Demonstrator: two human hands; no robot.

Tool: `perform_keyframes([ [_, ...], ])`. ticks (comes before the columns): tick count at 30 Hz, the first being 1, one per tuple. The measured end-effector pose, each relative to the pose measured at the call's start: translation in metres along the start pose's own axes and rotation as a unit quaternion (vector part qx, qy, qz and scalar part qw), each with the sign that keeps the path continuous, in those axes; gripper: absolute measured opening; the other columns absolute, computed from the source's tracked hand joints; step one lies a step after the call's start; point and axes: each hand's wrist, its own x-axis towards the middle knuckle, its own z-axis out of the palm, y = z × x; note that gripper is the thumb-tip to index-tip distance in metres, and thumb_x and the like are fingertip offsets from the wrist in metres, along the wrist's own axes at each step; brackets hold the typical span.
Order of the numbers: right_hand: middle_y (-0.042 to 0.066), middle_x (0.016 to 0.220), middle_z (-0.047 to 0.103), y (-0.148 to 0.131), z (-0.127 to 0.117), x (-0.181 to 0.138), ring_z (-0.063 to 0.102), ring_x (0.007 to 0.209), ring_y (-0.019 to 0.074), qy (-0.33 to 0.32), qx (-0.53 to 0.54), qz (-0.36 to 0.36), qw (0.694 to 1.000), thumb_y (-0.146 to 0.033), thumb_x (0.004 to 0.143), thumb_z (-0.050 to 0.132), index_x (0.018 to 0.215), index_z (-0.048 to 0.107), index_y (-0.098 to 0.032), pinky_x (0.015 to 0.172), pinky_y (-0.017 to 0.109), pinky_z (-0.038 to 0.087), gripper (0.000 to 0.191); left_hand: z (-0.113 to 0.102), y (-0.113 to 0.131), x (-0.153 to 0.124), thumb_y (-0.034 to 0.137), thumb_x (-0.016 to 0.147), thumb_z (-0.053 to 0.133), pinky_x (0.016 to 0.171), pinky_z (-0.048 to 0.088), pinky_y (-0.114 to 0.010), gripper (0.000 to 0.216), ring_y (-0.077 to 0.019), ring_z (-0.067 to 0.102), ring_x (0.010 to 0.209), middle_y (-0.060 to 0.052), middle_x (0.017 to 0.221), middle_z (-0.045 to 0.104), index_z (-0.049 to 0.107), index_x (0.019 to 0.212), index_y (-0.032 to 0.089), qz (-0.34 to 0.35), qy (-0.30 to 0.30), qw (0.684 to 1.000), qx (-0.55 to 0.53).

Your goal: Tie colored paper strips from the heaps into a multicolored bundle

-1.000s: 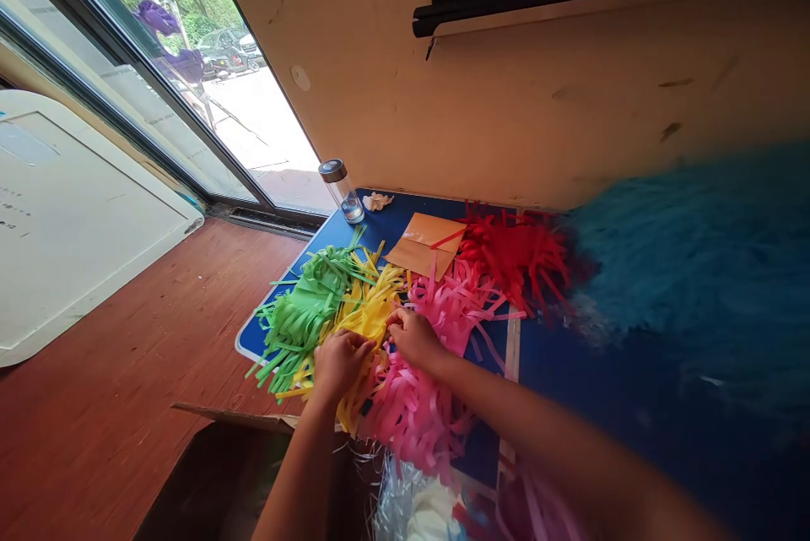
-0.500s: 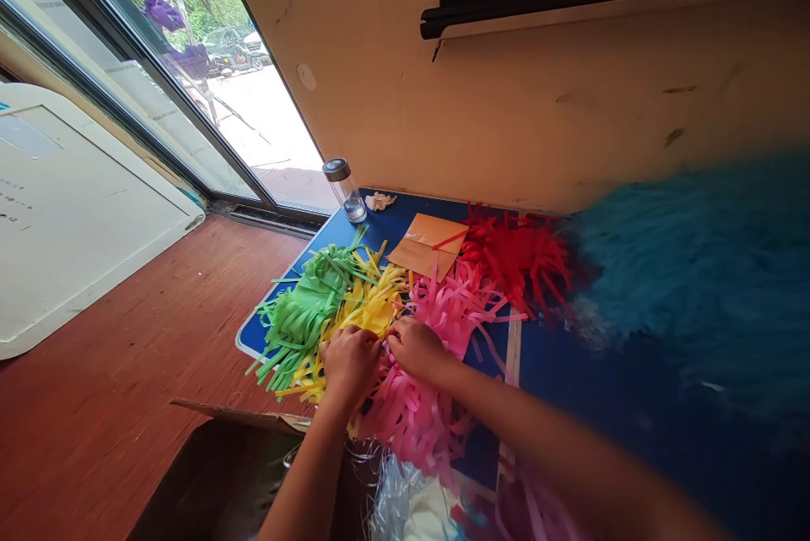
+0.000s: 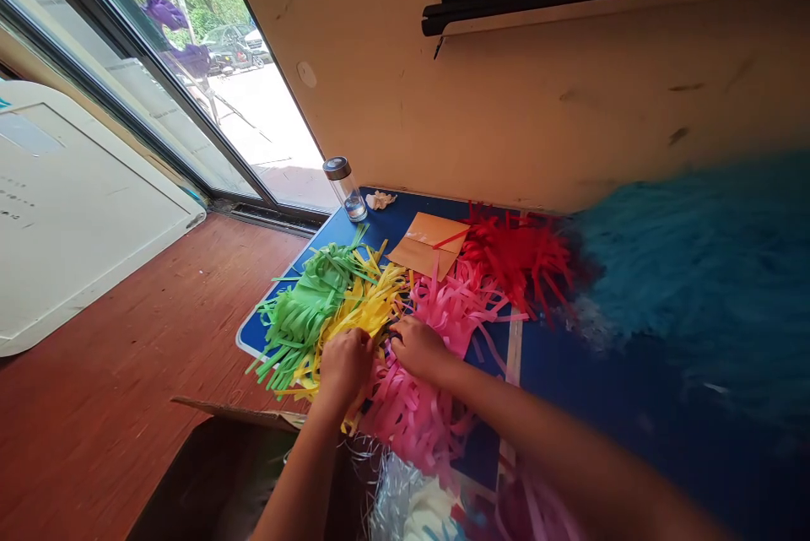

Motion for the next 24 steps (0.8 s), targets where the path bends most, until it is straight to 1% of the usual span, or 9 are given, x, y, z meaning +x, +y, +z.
perform_keyframes([
  [4, 0.013, 0.117, 0.067, 0.000, 0.000, 0.000, 0.059, 0.114, 0.0213, 0.003, 0.008, 0.000, 1.000, -0.016, 0.088, 0.052, 0.112, 0.070, -0.013, 0.099, 0.028, 0.043, 0.031, -0.001, -0.005, 0.002, 0.031, 0.090, 0.054, 0.069, 0.039, -0.030, 0.020, -0.0241, 0.067, 0.085, -0.009, 0.090, 0.074, 0.069, 0.087, 0.019, -0.019, 0.018, 0.999, -0.021],
  [8, 0.013, 0.115, 0.068, -0.001, -0.001, 0.000, 0.060, 0.112, 0.0222, 0.004, 0.010, 0.001, 1.000, -0.018, 0.088, 0.053, 0.111, 0.071, -0.012, 0.098, 0.029, 0.044, 0.030, -0.001, -0.007, 0.002, 0.031, 0.088, 0.055, 0.065, 0.038, -0.028, 0.017, -0.0217, 0.066, 0.080, -0.006, 0.083, 0.073, 0.066, 0.080, 0.021, -0.027, 0.034, 0.997, -0.056],
  [12, 0.013, 0.111, 0.069, -0.003, -0.002, 0.000, 0.062, 0.107, 0.0234, 0.006, 0.011, 0.005, 1.000, -0.019, 0.088, 0.054, 0.108, 0.072, -0.012, 0.093, 0.030, 0.046, 0.028, 0.000, -0.010, 0.004, 0.029, 0.083, 0.058, 0.064, 0.038, -0.027, 0.013, -0.0190, 0.063, 0.074, -0.003, 0.078, 0.070, 0.060, 0.073, 0.021, -0.027, 0.056, 0.993, -0.096],
  [15, 0.012, 0.110, 0.069, -0.004, -0.001, -0.001, 0.063, 0.105, 0.0225, 0.012, 0.014, 0.005, 1.000, -0.020, 0.088, 0.056, 0.106, 0.072, -0.013, 0.091, 0.029, 0.046, 0.025, 0.001, -0.013, 0.006, 0.030, 0.079, 0.060, 0.062, 0.036, -0.026, 0.016, -0.0172, 0.060, 0.069, -0.001, 0.072, 0.065, 0.053, 0.067, 0.022, -0.027, 0.074, 0.989, -0.123],
  [19, 0.010, 0.111, 0.069, -0.006, -0.001, -0.003, 0.062, 0.106, 0.0214, 0.031, 0.020, -0.009, 0.999, -0.019, 0.089, 0.055, 0.107, 0.070, -0.014, 0.091, 0.029, 0.045, 0.024, 0.003, -0.016, 0.010, 0.037, 0.077, 0.059, 0.057, 0.033, -0.025, 0.026, -0.0151, 0.054, 0.061, 0.001, 0.065, 0.059, 0.045, 0.060, 0.022, -0.026, 0.086, 0.984, -0.156],
  [22, 0.010, 0.112, 0.068, -0.009, -0.002, -0.004, 0.061, 0.107, 0.0216, 0.046, 0.024, -0.019, 0.998, -0.018, 0.089, 0.054, 0.109, 0.067, -0.015, 0.092, 0.030, 0.045, 0.024, 0.004, -0.017, 0.011, 0.041, 0.080, 0.054, 0.055, 0.032, -0.025, 0.030, -0.0139, 0.050, 0.057, 0.002, 0.060, 0.056, 0.044, 0.059, 0.022, -0.016, 0.088, 0.980, -0.178],
  [24, 0.010, 0.113, 0.067, -0.010, -0.002, -0.004, 0.061, 0.107, 0.0219, 0.054, 0.026, -0.023, 0.998, -0.017, 0.089, 0.054, 0.112, 0.065, -0.015, 0.092, 0.031, 0.046, 0.025, 0.003, -0.018, 0.011, 0.043, 0.084, 0.048, 0.055, 0.032, -0.025, 0.031, -0.0137, 0.050, 0.056, 0.002, 0.059, 0.056, 0.047, 0.061, 0.022, -0.006, 0.086, 0.978, -0.190],
])
